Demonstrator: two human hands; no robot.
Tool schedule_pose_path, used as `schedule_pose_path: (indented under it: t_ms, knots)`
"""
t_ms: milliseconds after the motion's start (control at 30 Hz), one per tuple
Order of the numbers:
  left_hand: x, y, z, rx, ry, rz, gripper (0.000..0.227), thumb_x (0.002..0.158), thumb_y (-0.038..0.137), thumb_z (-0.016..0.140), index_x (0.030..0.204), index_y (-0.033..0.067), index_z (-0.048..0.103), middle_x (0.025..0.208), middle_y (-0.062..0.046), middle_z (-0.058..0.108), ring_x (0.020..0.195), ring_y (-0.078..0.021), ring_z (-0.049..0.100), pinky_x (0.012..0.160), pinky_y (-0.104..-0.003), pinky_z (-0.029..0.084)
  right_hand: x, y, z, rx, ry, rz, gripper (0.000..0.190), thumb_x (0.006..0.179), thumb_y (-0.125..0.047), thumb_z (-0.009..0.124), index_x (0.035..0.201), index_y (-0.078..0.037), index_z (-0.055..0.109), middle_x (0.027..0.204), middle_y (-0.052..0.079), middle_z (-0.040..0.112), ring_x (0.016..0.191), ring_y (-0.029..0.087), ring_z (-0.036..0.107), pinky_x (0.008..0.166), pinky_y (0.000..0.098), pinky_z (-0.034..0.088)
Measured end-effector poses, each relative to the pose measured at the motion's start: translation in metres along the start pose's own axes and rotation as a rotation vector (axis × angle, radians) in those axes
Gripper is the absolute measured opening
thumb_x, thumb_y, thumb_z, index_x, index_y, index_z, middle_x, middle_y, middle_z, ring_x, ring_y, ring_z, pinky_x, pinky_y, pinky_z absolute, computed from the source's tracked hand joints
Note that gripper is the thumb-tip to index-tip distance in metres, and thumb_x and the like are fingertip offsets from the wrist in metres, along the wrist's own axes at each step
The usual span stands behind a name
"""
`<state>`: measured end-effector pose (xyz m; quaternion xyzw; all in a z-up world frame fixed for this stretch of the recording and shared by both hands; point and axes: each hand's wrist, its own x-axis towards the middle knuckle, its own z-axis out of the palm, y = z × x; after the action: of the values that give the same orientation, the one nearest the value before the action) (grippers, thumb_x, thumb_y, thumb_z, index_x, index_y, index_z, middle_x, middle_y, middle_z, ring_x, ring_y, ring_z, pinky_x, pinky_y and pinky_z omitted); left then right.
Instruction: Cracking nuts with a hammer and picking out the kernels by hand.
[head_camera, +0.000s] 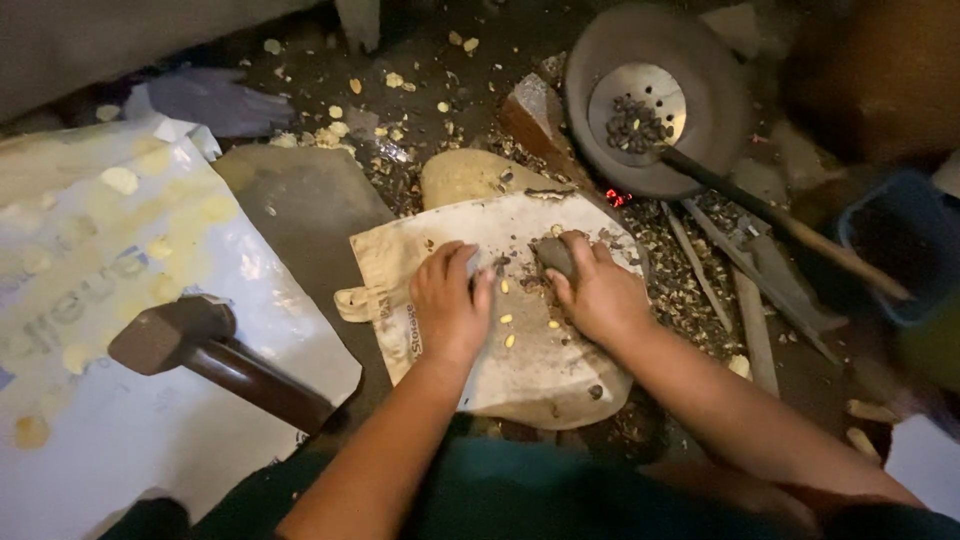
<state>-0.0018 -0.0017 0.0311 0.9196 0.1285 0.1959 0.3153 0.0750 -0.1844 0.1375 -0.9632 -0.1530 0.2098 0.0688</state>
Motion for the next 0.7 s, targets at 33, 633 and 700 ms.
schedule_pose_path:
  t_ms: [33,633,700]
  knots:
    - [-0.001,0.004,-0.010,0.007,0.003,0.003,0.040,0.090,0.032,0.074,0.126,0.0186,0.064,0.126,-0.009,0.063,0.119,-0.0322,0.060,0.101,-0.052,0.044,0.007,0.001,0.001,0.006,0.003,-0.005,0.053,0.099,-0.041,0.054,0.146,-0.023,0.037,0.117,0.024,0.064,0.100,0.052,0.071,0.086,0.0652,0.055]
    - [-0.012,-0.006,-0.016,-0.012,-0.241,0.168,0.058,0.090,0.026,0.058,0.146,0.0126,0.053,0.158,-0.011,0.047,0.151,-0.0302,0.038,0.122,-0.064,0.016,0.016,-0.039,-0.005,0.196,-0.117,-0.017,0.049,0.099,-0.036,0.052,0.141,-0.013,0.040,0.107,0.033,0.069,0.103,0.054,0.068,0.089,0.0632,0.053]
    - [-0.012,-0.004,-0.016,-0.002,-0.284,0.158,0.056,0.090,0.028,0.056,0.145,0.0145,0.056,0.159,-0.010,0.048,0.152,-0.0306,0.037,0.121,-0.066,0.016,0.020,-0.035,-0.002,0.206,-0.112,-0.013,0.052,0.098,-0.039,0.056,0.140,-0.013,0.041,0.107,0.034,0.069,0.103,0.054,0.068,0.090,0.0628,0.052]
